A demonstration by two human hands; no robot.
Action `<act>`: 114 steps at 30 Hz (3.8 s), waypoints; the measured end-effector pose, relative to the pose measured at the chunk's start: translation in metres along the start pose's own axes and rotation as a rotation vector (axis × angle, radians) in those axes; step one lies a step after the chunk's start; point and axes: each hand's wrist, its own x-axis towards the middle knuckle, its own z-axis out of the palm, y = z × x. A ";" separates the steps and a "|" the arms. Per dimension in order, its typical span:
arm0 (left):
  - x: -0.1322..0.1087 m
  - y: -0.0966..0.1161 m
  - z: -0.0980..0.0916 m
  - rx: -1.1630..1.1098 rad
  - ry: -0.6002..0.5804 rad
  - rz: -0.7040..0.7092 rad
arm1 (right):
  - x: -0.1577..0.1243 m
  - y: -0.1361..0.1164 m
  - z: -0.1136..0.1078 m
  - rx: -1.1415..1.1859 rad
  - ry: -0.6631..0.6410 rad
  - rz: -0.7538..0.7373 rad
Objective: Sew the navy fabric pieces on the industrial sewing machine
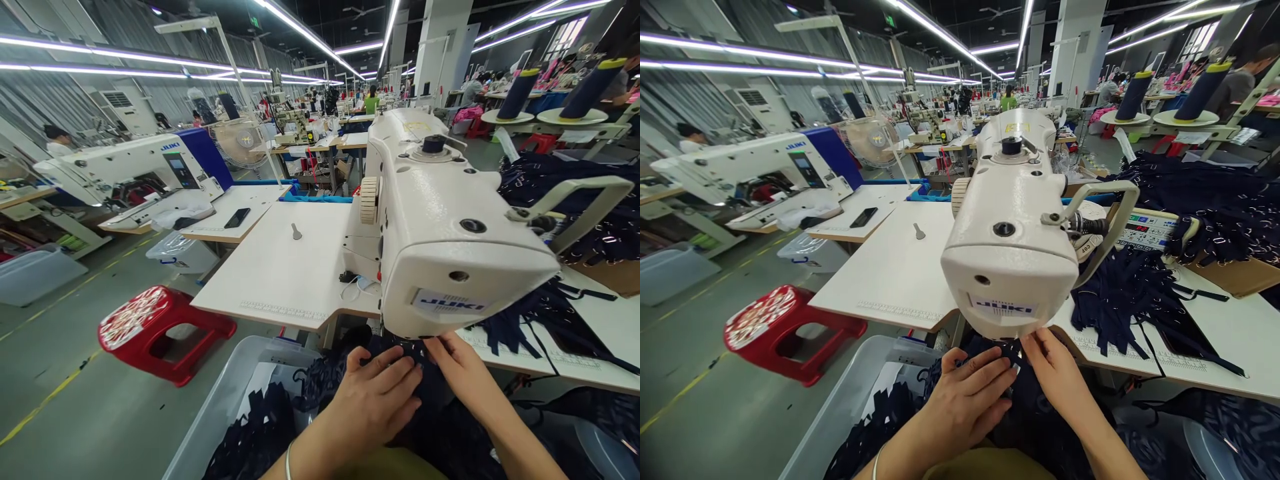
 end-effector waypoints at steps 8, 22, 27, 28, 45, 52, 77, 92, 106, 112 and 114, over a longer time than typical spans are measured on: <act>0.014 0.011 0.000 -0.324 0.124 -0.261 | -0.025 -0.009 -0.012 -0.133 -0.153 -0.110; 0.012 0.017 0.001 -0.490 0.100 -0.417 | -0.043 0.002 -0.006 -0.072 -0.013 -0.480; 0.008 0.019 0.000 -0.416 0.183 -0.307 | -0.048 0.008 -0.005 -0.052 -0.010 -0.564; 0.007 0.020 -0.001 -0.401 0.190 -0.293 | -0.049 0.008 -0.005 -0.044 -0.011 -0.564; 0.019 0.023 -0.020 -0.969 -0.264 -0.681 | -0.044 -0.014 -0.009 0.056 -0.119 0.067; 0.015 0.025 -0.016 -0.947 -0.231 -0.714 | -0.037 -0.019 -0.009 0.163 -0.162 0.085; 0.013 0.026 -0.009 -0.732 -0.131 -0.626 | -0.048 -0.018 -0.006 -0.058 -0.136 -0.160; -0.008 0.012 -0.003 0.052 0.183 -0.041 | -0.029 -0.009 0.012 -0.210 0.026 -0.261; -0.015 0.000 0.010 0.030 -0.067 0.024 | -0.006 0.003 0.009 0.239 -0.039 0.082; -0.012 0.004 0.010 0.063 -0.057 0.003 | 0.006 0.006 0.005 0.069 0.027 0.084; -0.012 0.004 0.009 0.068 -0.059 0.008 | 0.006 0.006 0.006 0.040 0.029 0.079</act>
